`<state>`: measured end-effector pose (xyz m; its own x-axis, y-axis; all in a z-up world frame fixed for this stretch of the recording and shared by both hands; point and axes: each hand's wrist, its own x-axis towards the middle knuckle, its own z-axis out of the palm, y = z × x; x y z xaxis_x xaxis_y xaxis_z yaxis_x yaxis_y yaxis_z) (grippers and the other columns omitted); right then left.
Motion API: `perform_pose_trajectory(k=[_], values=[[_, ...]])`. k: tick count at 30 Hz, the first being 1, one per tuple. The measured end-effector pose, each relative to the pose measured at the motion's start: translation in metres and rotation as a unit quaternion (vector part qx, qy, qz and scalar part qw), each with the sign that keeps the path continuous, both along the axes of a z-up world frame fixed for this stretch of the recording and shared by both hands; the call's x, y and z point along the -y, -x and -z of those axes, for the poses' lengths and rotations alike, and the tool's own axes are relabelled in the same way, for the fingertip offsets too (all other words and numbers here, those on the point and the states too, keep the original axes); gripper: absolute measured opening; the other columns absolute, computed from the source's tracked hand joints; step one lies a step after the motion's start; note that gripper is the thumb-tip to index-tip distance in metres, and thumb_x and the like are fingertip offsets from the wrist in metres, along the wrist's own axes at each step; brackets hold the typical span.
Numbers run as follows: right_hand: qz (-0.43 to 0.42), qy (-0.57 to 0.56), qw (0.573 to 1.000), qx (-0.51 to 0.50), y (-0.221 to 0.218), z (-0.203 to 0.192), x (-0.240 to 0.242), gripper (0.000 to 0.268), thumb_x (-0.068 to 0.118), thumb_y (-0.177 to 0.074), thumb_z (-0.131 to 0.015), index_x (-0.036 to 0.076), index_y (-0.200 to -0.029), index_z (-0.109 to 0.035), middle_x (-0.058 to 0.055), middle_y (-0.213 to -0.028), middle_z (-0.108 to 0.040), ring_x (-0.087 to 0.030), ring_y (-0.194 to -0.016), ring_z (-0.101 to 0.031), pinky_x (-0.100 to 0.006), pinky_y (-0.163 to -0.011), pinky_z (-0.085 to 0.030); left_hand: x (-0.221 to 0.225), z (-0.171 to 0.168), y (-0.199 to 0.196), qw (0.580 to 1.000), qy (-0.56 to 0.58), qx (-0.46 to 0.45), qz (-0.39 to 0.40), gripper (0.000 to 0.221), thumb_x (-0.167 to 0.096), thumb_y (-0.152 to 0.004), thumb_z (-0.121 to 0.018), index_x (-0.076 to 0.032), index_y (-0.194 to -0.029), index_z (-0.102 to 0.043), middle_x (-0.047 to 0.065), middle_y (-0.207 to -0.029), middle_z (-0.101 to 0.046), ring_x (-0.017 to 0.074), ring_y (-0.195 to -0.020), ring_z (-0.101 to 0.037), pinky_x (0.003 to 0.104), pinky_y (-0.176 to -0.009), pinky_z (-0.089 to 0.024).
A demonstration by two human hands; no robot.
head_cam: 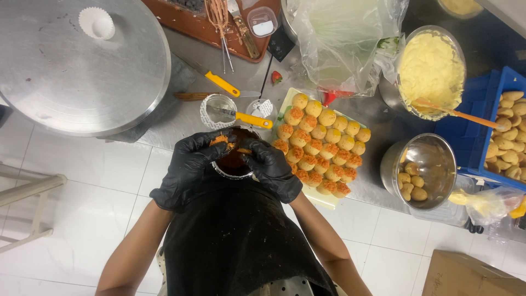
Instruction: Coating the top of bread buns with an orange meat floss topping and arranging them on a tray.
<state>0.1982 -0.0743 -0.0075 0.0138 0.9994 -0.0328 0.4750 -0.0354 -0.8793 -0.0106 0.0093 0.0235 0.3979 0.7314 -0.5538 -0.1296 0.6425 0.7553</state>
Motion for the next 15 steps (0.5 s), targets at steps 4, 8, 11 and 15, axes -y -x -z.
perform_pose_trajectory(k=[4, 8, 11, 15], values=[[0.014, -0.009, 0.999, 0.041, 0.008, -0.022, -0.003, 0.045, 0.008, -0.093, -0.071, 0.009, -0.138, -0.062, -0.016, -0.130, -0.069, -0.028, -0.113, -0.072, -0.035, -0.093, -0.058, 0.001, 0.000, 0.000, 0.999, 0.020, 0.023, -0.016, 0.032, 0.002, -0.086, -0.074, 0.004, -0.118, -0.072, 0.011, -0.107, -0.077, 0.0142, -0.095, -0.071, 0.027, -0.087, -0.060], [0.005, -0.066, 0.997, -0.046, 0.016, -0.038, -0.002, 0.047, 0.010, -0.097, -0.071, 0.010, -0.143, -0.059, -0.015, -0.135, -0.069, -0.032, -0.124, -0.070, -0.036, -0.103, -0.056, 0.004, 0.009, -0.005, 0.998, 0.033, 0.061, 0.002, 0.037, 0.000, -0.086, -0.073, 0.003, -0.123, -0.070, 0.009, -0.112, -0.077, 0.0132, -0.099, -0.071, 0.026, -0.090, -0.059], [-0.047, -0.072, 0.994, 0.063, 0.019, -0.037, -0.005, 0.064, 0.014, -0.093, -0.077, 0.005, -0.149, -0.048, -0.020, -0.143, -0.058, -0.036, -0.130, -0.060, -0.040, -0.107, -0.050, 0.008, 0.023, -0.007, 0.981, 0.139, 0.138, -0.015, 0.037, -0.006, -0.092, -0.069, 0.004, -0.127, -0.066, 0.013, -0.110, -0.075, 0.0174, -0.096, -0.071, 0.029, -0.085, -0.059], [-0.053, -0.108, 0.987, 0.104, 0.022, -0.028, -0.004, 0.072, 0.011, -0.091, -0.078, 0.005, -0.154, -0.043, -0.020, -0.146, -0.054, -0.036, -0.134, -0.055, -0.042, -0.111, -0.049, 0.015, 0.054, -0.008, 0.978, 0.120, 0.169, -0.027, 0.036, -0.013, -0.101, -0.063, 0.007, -0.130, -0.064, 0.010, -0.114, -0.072, 0.0152, -0.097, -0.069, 0.027, -0.084, -0.059]])
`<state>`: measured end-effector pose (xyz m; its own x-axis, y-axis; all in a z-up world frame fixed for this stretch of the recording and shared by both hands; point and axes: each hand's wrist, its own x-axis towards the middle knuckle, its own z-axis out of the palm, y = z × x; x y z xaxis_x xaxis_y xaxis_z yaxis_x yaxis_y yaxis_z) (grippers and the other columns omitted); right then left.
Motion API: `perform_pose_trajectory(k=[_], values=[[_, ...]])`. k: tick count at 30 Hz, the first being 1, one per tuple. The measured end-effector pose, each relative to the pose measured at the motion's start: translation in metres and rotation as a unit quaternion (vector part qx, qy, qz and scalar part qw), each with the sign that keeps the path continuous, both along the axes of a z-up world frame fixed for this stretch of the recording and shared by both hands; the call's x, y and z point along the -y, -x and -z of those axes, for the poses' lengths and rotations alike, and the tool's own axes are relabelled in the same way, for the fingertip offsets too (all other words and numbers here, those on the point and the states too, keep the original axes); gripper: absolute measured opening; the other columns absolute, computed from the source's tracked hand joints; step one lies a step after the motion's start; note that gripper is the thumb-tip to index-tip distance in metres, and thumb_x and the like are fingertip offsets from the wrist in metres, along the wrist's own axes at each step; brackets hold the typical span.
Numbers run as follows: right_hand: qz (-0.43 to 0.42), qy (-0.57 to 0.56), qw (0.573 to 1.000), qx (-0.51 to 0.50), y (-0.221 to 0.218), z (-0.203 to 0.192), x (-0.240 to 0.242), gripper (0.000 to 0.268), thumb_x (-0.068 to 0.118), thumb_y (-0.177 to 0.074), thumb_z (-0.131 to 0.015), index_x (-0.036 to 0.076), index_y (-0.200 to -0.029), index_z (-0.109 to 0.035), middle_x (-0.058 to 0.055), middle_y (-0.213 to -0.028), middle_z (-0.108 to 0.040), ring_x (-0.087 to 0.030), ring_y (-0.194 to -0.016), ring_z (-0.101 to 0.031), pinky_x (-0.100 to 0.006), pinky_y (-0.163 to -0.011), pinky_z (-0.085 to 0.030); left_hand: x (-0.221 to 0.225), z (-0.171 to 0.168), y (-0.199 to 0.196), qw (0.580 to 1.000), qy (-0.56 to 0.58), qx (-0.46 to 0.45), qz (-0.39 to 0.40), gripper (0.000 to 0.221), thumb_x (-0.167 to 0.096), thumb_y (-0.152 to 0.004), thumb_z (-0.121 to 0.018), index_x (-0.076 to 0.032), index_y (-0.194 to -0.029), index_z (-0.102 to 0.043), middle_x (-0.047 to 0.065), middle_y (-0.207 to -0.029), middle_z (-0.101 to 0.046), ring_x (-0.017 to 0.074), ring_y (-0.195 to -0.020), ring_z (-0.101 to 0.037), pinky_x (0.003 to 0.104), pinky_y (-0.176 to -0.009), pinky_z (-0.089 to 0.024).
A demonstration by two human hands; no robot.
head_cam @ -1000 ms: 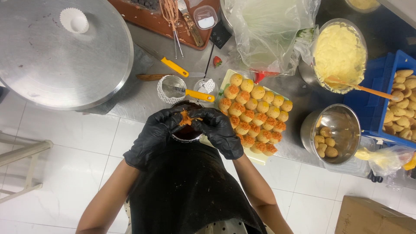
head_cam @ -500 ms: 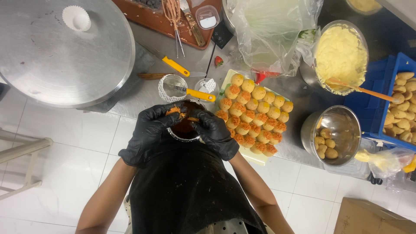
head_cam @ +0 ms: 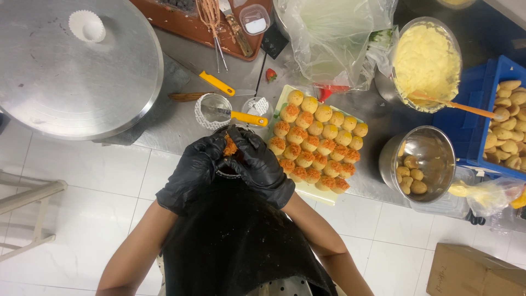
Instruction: Coating the top of bread buns with an orange meat floss topping and arranging them on a tray.
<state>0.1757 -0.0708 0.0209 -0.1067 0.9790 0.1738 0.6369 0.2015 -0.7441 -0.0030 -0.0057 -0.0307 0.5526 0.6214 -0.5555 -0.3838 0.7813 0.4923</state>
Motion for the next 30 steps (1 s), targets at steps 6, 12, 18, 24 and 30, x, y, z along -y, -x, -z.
perform_pose_trajectory(k=[6, 12, 18, 24, 30], values=[[-0.011, -0.053, 0.998, 0.021, 0.000, 0.011, 0.002, 0.064, -0.002, -0.093, -0.069, 0.009, -0.153, -0.049, -0.017, -0.148, -0.056, -0.036, -0.138, -0.057, -0.041, -0.113, -0.052, 0.003, -0.024, -0.012, 0.999, -0.035, -0.020, 0.000, 0.040, -0.003, -0.100, -0.059, 0.000, -0.140, -0.061, 0.008, -0.115, -0.071, 0.0135, -0.096, -0.068, 0.026, -0.082, -0.058], [0.000, -0.047, 0.999, -0.015, -0.006, 0.011, 0.007, 0.058, -0.003, -0.091, -0.069, 0.009, -0.146, -0.056, -0.018, -0.147, -0.056, -0.037, -0.136, -0.058, -0.041, -0.109, -0.054, 0.006, -0.031, -0.014, 0.996, -0.079, -0.030, 0.032, 0.045, 0.001, -0.097, -0.058, -0.003, -0.142, -0.058, 0.004, -0.122, -0.071, 0.0117, -0.105, -0.067, 0.025, -0.089, -0.057], [0.014, -0.011, 0.999, -0.030, -0.022, 0.018, 0.017, 0.055, -0.005, -0.087, -0.068, 0.008, -0.141, -0.061, -0.017, -0.140, -0.062, -0.036, -0.130, -0.063, -0.040, -0.107, -0.054, 0.012, -0.016, -0.018, 0.986, -0.081, -0.105, 0.103, 0.043, 0.000, -0.096, -0.062, -0.002, -0.140, -0.062, 0.007, -0.122, -0.071, 0.0132, -0.106, -0.067, 0.027, -0.089, -0.056], [0.098, 0.067, 0.977, -0.178, -0.090, 0.015, 0.032, 0.043, 0.006, -0.088, -0.080, 0.007, -0.130, -0.070, -0.010, -0.126, -0.068, -0.021, -0.113, -0.068, -0.033, -0.095, -0.058, 0.005, -0.049, -0.027, 0.978, -0.086, -0.094, 0.163, 0.047, -0.007, -0.097, -0.060, -0.008, -0.144, -0.058, 0.006, -0.134, -0.067, 0.0134, -0.118, -0.063, 0.027, -0.100, -0.052], [0.247, 0.019, 0.968, -0.032, -0.209, 0.067, 0.041, 0.039, -0.001, -0.087, -0.080, 0.004, -0.126, -0.072, -0.010, -0.118, -0.070, -0.019, -0.107, -0.067, -0.032, -0.092, -0.058, -0.002, -0.058, -0.023, 0.974, -0.110, -0.134, 0.143, 0.051, -0.005, -0.094, -0.060, -0.004, -0.145, -0.056, 0.006, -0.141, -0.065, 0.0146, -0.128, -0.061, 0.030, -0.109, -0.049]])
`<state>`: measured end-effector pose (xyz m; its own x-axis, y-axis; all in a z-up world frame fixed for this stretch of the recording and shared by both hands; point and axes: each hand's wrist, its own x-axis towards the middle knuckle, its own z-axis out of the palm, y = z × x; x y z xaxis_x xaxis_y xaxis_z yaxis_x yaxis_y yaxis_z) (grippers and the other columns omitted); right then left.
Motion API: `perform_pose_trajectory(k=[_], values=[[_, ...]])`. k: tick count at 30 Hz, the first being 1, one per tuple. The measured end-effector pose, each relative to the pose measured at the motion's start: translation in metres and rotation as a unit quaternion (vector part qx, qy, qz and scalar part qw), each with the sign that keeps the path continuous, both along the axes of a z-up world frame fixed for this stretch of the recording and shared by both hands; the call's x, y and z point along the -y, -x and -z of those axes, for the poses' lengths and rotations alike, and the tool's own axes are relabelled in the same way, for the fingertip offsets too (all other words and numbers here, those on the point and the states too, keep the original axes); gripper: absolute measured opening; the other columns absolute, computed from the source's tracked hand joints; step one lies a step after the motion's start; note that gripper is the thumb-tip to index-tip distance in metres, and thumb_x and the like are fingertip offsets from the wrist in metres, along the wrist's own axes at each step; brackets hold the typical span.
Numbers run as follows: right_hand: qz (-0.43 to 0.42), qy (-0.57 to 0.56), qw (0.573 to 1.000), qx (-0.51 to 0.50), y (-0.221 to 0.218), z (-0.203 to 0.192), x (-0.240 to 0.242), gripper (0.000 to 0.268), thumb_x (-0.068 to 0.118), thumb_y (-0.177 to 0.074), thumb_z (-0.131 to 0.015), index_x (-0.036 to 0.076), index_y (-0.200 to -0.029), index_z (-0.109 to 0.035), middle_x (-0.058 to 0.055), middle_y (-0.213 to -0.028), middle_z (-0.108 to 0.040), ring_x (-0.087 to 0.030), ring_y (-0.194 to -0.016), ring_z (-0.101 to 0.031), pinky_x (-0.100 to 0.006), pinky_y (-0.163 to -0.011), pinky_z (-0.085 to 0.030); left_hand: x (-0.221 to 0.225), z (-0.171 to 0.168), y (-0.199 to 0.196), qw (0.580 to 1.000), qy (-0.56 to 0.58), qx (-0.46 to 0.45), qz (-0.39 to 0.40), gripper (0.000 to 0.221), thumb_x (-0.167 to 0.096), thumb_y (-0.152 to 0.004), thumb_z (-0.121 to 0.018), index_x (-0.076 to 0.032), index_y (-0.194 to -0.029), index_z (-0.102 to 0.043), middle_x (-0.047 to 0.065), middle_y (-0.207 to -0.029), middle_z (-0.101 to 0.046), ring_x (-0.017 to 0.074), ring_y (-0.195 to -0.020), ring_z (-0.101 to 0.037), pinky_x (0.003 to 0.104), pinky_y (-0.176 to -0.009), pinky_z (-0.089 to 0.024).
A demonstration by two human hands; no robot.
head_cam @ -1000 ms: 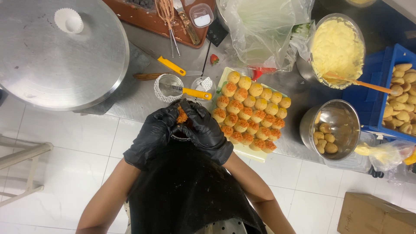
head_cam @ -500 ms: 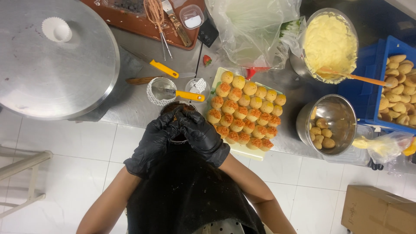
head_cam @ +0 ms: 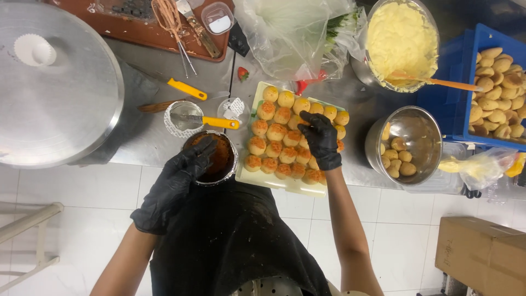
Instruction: Coating the top of bread buns with an orange meat floss topping and arranging them on a tray.
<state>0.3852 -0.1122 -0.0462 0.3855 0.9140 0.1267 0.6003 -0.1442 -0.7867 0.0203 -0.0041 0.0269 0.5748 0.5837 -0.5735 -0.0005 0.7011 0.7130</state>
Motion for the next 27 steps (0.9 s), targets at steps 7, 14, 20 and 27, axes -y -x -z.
perform_pose_trajectory(k=[7, 14, 20, 27], values=[[-0.019, 0.047, 0.991, -0.123, -0.046, 0.077, -0.008, 0.043, -0.004, -0.087, -0.074, 0.005, -0.129, -0.069, -0.010, -0.125, -0.069, -0.020, -0.112, -0.067, -0.030, -0.094, -0.058, -0.002, -0.005, -0.001, 0.999, -0.016, -0.030, -0.018, 0.052, -0.004, -0.094, -0.061, -0.005, -0.145, -0.055, 0.006, -0.139, -0.066, 0.0150, -0.126, -0.061, 0.030, -0.109, -0.049], [-0.076, 0.027, 0.987, 0.143, -0.039, 0.056, -0.009, 0.042, -0.006, -0.088, -0.073, 0.003, -0.129, -0.069, -0.016, -0.118, -0.067, -0.028, -0.107, -0.065, -0.035, -0.091, -0.054, -0.005, -0.029, 0.002, 0.997, 0.000, -0.064, -0.030, 0.052, -0.008, -0.094, -0.060, -0.005, -0.146, -0.055, 0.008, -0.141, -0.065, 0.0164, -0.127, -0.061, 0.031, -0.109, -0.049], [-0.045, 0.068, 0.993, 0.086, -0.038, 0.060, -0.013, 0.035, -0.007, -0.091, -0.064, 0.007, -0.122, -0.073, -0.014, -0.114, -0.070, -0.030, -0.103, -0.068, -0.037, -0.089, -0.055, -0.005, -0.025, 0.002, 0.999, -0.006, -0.028, -0.038, 0.054, -0.008, -0.093, -0.062, -0.004, -0.146, -0.054, 0.007, -0.147, -0.061, 0.0160, -0.133, -0.057, 0.029, -0.112, -0.044], [-0.075, 0.040, 0.987, 0.137, -0.042, 0.046, -0.008, 0.048, -0.013, -0.084, -0.056, 0.005, -0.127, -0.071, -0.017, -0.121, -0.070, -0.032, -0.108, -0.068, -0.039, -0.092, -0.056, -0.006, -0.027, 0.005, 0.998, -0.013, -0.056, -0.027, 0.048, -0.009, -0.095, -0.059, -0.005, -0.143, -0.058, 0.007, -0.143, -0.064, 0.0161, -0.129, -0.059, 0.031, -0.109, -0.047]])
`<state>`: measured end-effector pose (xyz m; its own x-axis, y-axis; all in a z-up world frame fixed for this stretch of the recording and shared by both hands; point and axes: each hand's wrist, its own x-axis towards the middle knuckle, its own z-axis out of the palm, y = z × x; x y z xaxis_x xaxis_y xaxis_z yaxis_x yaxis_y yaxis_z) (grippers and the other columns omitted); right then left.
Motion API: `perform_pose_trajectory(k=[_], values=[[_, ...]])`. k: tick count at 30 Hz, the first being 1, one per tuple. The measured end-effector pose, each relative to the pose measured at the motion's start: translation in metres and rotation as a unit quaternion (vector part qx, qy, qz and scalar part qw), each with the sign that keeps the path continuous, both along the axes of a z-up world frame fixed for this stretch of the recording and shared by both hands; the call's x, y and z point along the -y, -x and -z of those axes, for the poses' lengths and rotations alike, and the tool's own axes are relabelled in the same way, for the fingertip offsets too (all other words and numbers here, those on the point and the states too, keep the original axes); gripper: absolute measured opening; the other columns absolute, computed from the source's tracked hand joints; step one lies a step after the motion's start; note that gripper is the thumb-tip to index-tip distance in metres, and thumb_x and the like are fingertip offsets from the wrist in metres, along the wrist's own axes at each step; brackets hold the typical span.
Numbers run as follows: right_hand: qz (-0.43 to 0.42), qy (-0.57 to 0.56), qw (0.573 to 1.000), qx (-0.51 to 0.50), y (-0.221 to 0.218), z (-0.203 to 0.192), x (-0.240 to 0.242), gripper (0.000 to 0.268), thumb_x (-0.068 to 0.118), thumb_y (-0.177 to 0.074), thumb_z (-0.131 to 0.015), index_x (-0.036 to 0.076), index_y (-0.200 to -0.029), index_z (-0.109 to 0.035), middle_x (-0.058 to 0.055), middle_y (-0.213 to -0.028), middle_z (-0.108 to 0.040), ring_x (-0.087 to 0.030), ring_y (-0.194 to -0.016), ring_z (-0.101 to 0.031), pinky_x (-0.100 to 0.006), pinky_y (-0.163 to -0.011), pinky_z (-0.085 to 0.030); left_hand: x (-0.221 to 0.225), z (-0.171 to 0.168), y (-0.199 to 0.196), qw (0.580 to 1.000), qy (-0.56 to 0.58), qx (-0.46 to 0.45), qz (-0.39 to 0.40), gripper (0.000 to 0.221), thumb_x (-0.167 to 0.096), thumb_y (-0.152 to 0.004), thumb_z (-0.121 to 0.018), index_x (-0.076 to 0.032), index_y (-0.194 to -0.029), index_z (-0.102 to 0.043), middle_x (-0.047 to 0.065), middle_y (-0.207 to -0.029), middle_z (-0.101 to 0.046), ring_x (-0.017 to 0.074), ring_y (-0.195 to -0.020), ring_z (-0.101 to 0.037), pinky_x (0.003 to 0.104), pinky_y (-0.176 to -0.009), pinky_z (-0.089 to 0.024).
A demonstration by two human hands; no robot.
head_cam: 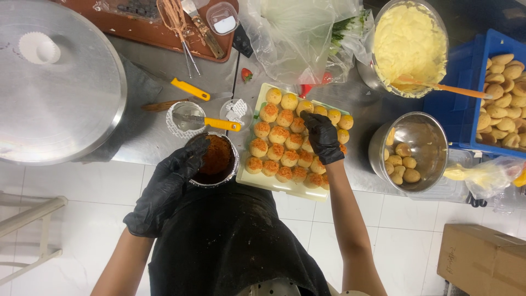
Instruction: Coating the top of bread buns with an orange meat floss topping and arranging them on a tray.
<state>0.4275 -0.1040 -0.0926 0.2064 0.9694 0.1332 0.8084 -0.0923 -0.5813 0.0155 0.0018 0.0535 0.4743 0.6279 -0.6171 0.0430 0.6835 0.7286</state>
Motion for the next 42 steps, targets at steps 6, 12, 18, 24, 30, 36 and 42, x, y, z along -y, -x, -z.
perform_pose_trajectory(k=[6, 12, 18, 24, 30, 36, 42], values=[[0.015, -0.030, 0.999, -0.022, 0.005, 0.008, 0.004, 0.040, -0.008, -0.090, -0.059, 0.004, -0.125, -0.071, -0.016, -0.118, -0.073, -0.031, -0.108, -0.070, -0.037, -0.093, -0.057, -0.002, 0.003, 0.002, 0.999, -0.037, 0.007, 0.018, 0.046, -0.008, -0.095, -0.060, -0.004, -0.141, -0.060, 0.006, -0.144, -0.064, 0.0150, -0.131, -0.058, 0.029, -0.111, -0.045], [0.048, -0.012, 0.996, -0.069, 0.014, -0.019, 0.001, 0.031, 0.002, -0.099, -0.063, 0.007, -0.129, -0.069, -0.014, -0.121, -0.074, -0.027, -0.109, -0.072, -0.035, -0.093, -0.058, -0.004, -0.001, 0.001, 0.999, -0.033, -0.014, 0.019, 0.047, -0.009, -0.096, -0.059, -0.005, -0.142, -0.059, 0.008, -0.142, -0.065, 0.0165, -0.129, -0.060, 0.030, -0.110, -0.046], [0.023, 0.016, 0.995, -0.093, 0.026, -0.028, -0.002, 0.047, 0.007, -0.092, -0.073, 0.005, -0.138, -0.062, -0.015, -0.128, -0.068, -0.029, -0.116, -0.066, -0.036, -0.097, -0.054, -0.004, 0.006, 0.001, 0.999, -0.042, -0.027, 0.015, 0.047, -0.006, -0.094, -0.060, -0.005, -0.141, -0.059, 0.008, -0.142, -0.065, 0.0183, -0.132, -0.060, 0.032, -0.113, -0.047], [0.049, -0.016, 0.997, -0.054, 0.019, 0.017, -0.005, 0.043, 0.007, -0.090, -0.077, 0.006, -0.132, -0.066, -0.015, -0.123, -0.069, -0.029, -0.110, -0.068, -0.036, -0.093, -0.056, -0.005, -0.001, -0.004, 0.998, -0.034, -0.049, 0.019, 0.049, -0.005, -0.092, -0.060, -0.007, -0.141, -0.060, 0.007, -0.142, -0.066, 0.0173, -0.132, -0.060, 0.031, -0.112, -0.047], [0.069, -0.008, 0.987, -0.143, 0.006, 0.038, -0.001, 0.040, -0.001, -0.090, -0.075, 0.007, -0.129, -0.068, -0.012, -0.122, -0.069, -0.025, -0.108, -0.068, -0.034, -0.092, -0.057, -0.005, 0.013, 0.003, 0.998, -0.044, -0.032, 0.019, 0.048, -0.005, -0.093, -0.061, -0.006, -0.140, -0.060, 0.008, -0.143, -0.065, 0.0181, -0.132, -0.059, 0.032, -0.113, -0.047], [0.037, 0.004, 0.987, -0.156, 0.011, 0.001, -0.001, 0.046, -0.006, -0.089, -0.070, 0.005, -0.133, -0.064, -0.011, -0.126, -0.068, -0.023, -0.113, -0.066, -0.033, -0.095, -0.055, -0.006, 0.020, 0.007, 0.999, -0.040, 0.002, 0.006, 0.048, -0.003, -0.093, -0.060, -0.003, -0.140, -0.058, 0.009, -0.143, -0.064, 0.0189, -0.132, -0.059, 0.032, -0.113, -0.047], [0.025, 0.017, 0.982, -0.184, 0.006, -0.001, 0.004, 0.047, -0.006, -0.091, -0.068, 0.006, -0.136, -0.063, -0.010, -0.130, -0.067, -0.021, -0.113, -0.065, -0.032, -0.095, -0.054, -0.006, 0.015, 0.003, 0.999, -0.048, -0.013, 0.014, 0.048, -0.003, -0.092, -0.061, -0.004, -0.141, -0.058, 0.009, -0.143, -0.064, 0.0187, -0.131, -0.060, 0.032, -0.113, -0.047]])
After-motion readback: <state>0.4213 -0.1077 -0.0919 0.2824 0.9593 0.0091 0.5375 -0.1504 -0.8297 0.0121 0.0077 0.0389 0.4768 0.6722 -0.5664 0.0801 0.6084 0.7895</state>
